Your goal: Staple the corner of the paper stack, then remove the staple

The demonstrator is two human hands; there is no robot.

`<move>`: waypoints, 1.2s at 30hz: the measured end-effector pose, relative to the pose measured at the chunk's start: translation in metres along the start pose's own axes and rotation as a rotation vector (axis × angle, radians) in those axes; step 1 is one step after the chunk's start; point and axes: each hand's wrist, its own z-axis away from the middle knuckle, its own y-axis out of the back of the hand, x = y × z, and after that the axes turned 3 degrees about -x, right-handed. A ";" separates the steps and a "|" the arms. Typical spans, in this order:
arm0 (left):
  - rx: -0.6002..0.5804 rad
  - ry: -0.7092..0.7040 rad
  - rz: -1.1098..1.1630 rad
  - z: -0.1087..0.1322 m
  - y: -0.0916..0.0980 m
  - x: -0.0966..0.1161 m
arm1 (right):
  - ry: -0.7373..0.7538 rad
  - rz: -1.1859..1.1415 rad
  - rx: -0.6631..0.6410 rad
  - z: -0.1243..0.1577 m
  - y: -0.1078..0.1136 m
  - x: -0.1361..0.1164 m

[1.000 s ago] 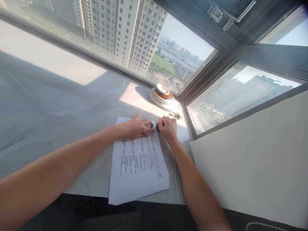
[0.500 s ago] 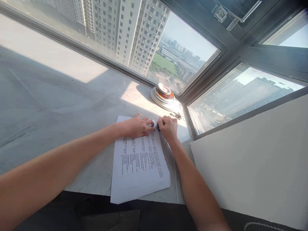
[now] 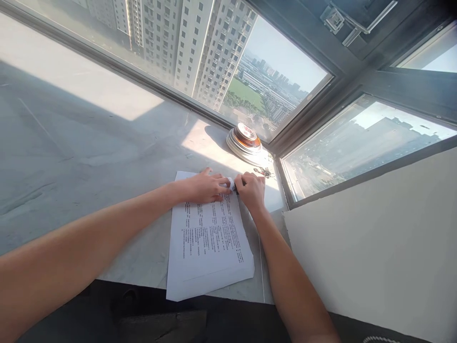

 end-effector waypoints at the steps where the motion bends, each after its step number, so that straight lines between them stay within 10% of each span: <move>1: -0.003 0.000 -0.008 0.000 0.000 0.000 | 0.000 0.001 0.001 0.000 0.000 0.000; 36: 0.040 0.007 0.030 0.000 -0.002 0.000 | -0.036 -0.010 0.013 0.002 0.001 -0.002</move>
